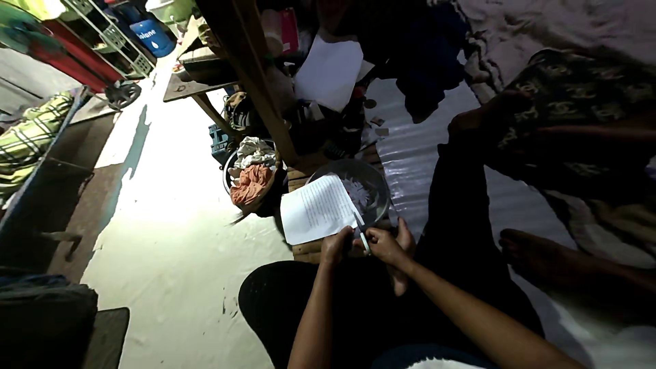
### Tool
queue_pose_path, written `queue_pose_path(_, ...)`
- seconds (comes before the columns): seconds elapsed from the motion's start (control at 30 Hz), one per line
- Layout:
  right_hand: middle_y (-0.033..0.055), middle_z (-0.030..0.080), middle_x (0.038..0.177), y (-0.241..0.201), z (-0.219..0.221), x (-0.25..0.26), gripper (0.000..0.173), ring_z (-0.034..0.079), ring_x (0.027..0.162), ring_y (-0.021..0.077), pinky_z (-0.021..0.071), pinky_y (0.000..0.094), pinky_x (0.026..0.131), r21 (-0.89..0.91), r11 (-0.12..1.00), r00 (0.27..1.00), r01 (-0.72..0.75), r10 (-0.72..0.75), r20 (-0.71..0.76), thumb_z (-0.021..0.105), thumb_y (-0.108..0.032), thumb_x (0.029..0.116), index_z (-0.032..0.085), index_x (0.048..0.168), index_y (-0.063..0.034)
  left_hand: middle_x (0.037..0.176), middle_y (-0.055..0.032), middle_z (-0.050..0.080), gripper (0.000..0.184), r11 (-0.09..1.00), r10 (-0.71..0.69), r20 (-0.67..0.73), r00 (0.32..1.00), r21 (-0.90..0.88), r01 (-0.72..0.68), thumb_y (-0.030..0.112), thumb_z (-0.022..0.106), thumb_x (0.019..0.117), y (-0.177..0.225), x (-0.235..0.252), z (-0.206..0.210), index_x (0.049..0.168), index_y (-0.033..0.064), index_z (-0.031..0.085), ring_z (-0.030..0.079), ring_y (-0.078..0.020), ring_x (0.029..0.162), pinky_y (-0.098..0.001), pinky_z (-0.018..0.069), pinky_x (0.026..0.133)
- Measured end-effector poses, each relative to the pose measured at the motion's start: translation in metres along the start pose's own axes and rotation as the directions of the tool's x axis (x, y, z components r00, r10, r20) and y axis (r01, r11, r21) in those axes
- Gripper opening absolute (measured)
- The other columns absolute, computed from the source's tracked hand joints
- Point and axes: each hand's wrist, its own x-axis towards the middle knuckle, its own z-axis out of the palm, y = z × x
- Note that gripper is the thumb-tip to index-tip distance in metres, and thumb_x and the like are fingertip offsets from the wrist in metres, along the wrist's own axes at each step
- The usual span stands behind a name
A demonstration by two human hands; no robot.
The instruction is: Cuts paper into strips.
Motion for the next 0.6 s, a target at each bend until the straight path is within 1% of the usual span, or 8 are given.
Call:
queue_pose_path(0.07, 0.0041, 0.06, 0.079, -0.0021, -0.0019, -0.0003, 0.028, 0.055, 0.066, 0.0069, 0.0502, 0.0254, 0.066, 0.0, 1.0, 1.0, -0.003, 0.003, 0.003, 0.073, -0.023, 0.0962, 0.062, 0.098, 0.0029, 0.076, -0.0057, 0.067, 0.006, 1.0, -0.011, -0.003, 1.0, -0.019, 0.011, -0.001, 0.066, 0.0943, -0.0001, 0.0004, 0.0002, 0.097, -0.0059, 0.064, 0.065, -0.0091, 0.068, -0.0274, 0.0568, 0.069)
queue_pose_path(0.13, 0.003, 0.056, 0.076, -0.0024, -0.0018, -0.0008, 0.027, 0.05, 0.064, 0.0062, 0.0459, 0.0246, 0.064, -0.024, 0.999, 1.0, 0.024, -0.025, -0.018, 0.073, -0.021, 0.095, 0.062, 0.096, 0.0033, 0.076, -0.0056, 0.068, 0.006, 0.999, -0.02, -0.011, 1.0, -0.03, 0.019, 0.0, 0.065, 0.0949, -0.0005, 0.001, -0.0003, 0.096, -0.0057, 0.065, 0.064, -0.0093, 0.067, -0.0274, 0.0566, 0.069)
queue_pose_path(0.23, 0.004, 0.056, 0.077, 0.001, -0.0002, -0.0009, 0.026, 0.048, 0.065, 0.0064, 0.044, 0.0244, 0.064, -0.042, 0.997, 0.997, 0.064, -0.065, -0.03, 0.074, -0.018, 0.0945, 0.062, 0.097, 0.005, 0.077, -0.0062, 0.068, 0.007, 0.999, -0.042, -0.03, 0.999, -0.029, 0.041, 0.002, 0.066, 0.0947, 0.001, -0.0003, -0.0004, 0.095, -0.0054, 0.066, 0.065, -0.0103, 0.068, -0.028, 0.0568, 0.069)
queue_pose_path(0.33, 0.0052, 0.062, 0.081, 0.0013, 0.0005, -0.0005, 0.027, 0.055, 0.067, 0.0064, 0.05, 0.0246, 0.066, 0.008, 0.999, 0.999, 0.046, -0.046, -0.025, 0.074, -0.02, 0.0948, 0.062, 0.099, 0.0041, 0.076, -0.0061, 0.068, 0.008, 0.998, -0.063, -0.028, 0.998, 0.002, 0.063, 0.002, 0.067, 0.0946, 0.0022, -0.0013, -0.0005, 0.095, -0.0055, 0.066, 0.065, -0.0097, 0.067, -0.0276, 0.0568, 0.068)
queue_pose_path(0.4, 0.0051, 0.064, 0.083, -0.0006, -0.0001, -0.001, 0.028, 0.058, 0.068, 0.0056, 0.0516, 0.0237, 0.068, 0.025, 0.999, 0.999, 0.033, -0.032, -0.021, 0.073, -0.022, 0.0957, 0.063, 0.101, 0.0037, 0.074, -0.0052, 0.068, 0.008, 0.998, -0.063, 0.009, 0.998, 0.032, 0.062, 0.003, 0.067, 0.0949, 0.0004, -0.0006, -0.0021, 0.093, -0.0051, 0.066, 0.064, -0.0092, 0.066, -0.0273, 0.0565, 0.068)
queue_pose_path(0.5, 0.0061, 0.061, 0.082, -0.0005, -0.002, 0.0005, 0.03, 0.057, 0.068, 0.0073, 0.0509, 0.0254, 0.068, 0.011, 1.0, 0.999, 0.028, -0.028, -0.016, 0.072, -0.023, 0.0963, 0.063, 0.103, 0.0048, 0.072, -0.004, 0.067, 0.007, 0.999, -0.027, 0.058, 0.998, 0.035, 0.025, 0.002, 0.066, 0.0949, -0.0024, 0.001, -0.0039, 0.091, -0.004, 0.066, 0.064, -0.0085, 0.064, -0.0261, 0.0565, 0.066)
queue_pose_path(0.57, 0.006, 0.062, 0.082, 0.0003, -0.0029, 0.0011, 0.029, 0.056, 0.068, 0.007, 0.0507, 0.0255, 0.068, -0.015, 0.999, 0.998, 0.047, -0.047, -0.031, 0.074, -0.022, 0.0949, 0.063, 0.102, 0.0046, 0.073, -0.0035, 0.067, 0.006, 1.0, -0.006, 0.065, 0.998, 0.029, 0.005, 0.001, 0.066, 0.0944, -0.0036, 0.0014, -0.0041, 0.092, -0.0037, 0.066, 0.064, -0.0083, 0.065, -0.0263, 0.0562, 0.067)
queue_pose_path(0.6, 0.0063, 0.061, 0.082, 0.0014, -0.0027, 0.0007, 0.029, 0.054, 0.068, 0.0074, 0.0487, 0.0258, 0.067, -0.034, 0.997, 0.997, 0.064, -0.066, -0.045, 0.075, -0.021, 0.094, 0.063, 0.1, 0.0051, 0.073, -0.0033, 0.067, 0.006, 1.0, 0.0, 0.062, 0.998, 0.028, -0.002, 0.001, 0.066, 0.0943, -0.0041, 0.0008, -0.0042, 0.092, -0.0035, 0.066, 0.064, -0.008, 0.065, -0.0262, 0.0559, 0.066)
